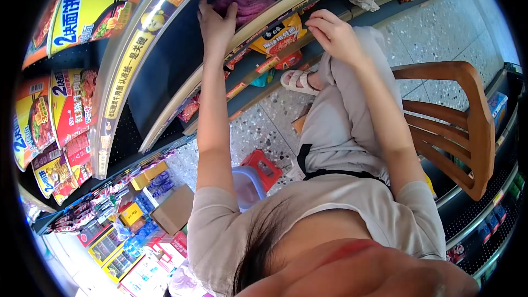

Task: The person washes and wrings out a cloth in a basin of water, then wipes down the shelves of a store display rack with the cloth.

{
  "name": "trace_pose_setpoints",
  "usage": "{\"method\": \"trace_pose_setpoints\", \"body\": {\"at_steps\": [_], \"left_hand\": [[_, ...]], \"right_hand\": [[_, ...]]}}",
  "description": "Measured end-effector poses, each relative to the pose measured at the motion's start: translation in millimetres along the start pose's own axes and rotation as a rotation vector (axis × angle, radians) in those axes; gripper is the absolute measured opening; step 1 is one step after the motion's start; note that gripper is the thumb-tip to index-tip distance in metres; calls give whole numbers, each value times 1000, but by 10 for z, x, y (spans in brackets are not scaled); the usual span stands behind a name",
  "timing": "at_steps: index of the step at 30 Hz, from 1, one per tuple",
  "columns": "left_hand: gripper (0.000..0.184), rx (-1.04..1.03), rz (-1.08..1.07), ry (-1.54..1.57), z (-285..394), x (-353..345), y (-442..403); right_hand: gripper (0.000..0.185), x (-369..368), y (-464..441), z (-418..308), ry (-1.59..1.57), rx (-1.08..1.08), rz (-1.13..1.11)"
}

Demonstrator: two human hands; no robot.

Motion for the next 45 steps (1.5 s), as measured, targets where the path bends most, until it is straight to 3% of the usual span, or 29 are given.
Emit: {"method": "trace_pose_setpoints", "body": {"at_steps": [2, 3, 6, 7, 11, 17, 27, 30, 33, 36, 45], "left_hand": [[54, -250, 92, -74, 322, 105, 167], [46, -371, 54, -157, 386, 40, 193], [39, -793, -213, -325, 603, -237, 329], [39, -834, -301, -350, 590, -323, 294], [39, -853, -413, -509, 591, -590, 206], [24, -786, -259, -406, 668, -686, 75], [26, -594, -39, -353, 847, -901, -621], [21, -452, -179, -330, 848, -1037, -802], [21, -425, -118, -297, 853, -977, -785], [19, -569, -39, -335, 875, -973, -751], [24, -699, -383, -142, 717, -1015, -234]], "right_hand": [[12, 36, 9, 33, -10, -3, 28], [15, 96, -20, 2, 34, 38, 78], [22, 205, -186, -76, 141, 149, 201], [24, 231, -238, -75, 173, 164, 235], [33, 198, -388, 15, 296, 166, 248], [39, 52, -338, 180, 304, 110, 145], [42, 20, -354, 205, 294, 123, 142], [41, 30, -357, 208, 296, 130, 172], [41, 23, -345, 206, 313, 125, 178], [40, 11, -342, 191, 317, 122, 176], [45, -7, -301, 179, 290, 103, 164]]}}
Point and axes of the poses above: each hand's wrist, its own y-axis away from the middle knuckle, its own x-axis out of the back of the hand, z = x × y, the point moved 10 cm from there along -y, towards the middle knuckle, and after that the axes turned 15 degrees about x, right-handed, at the moved point
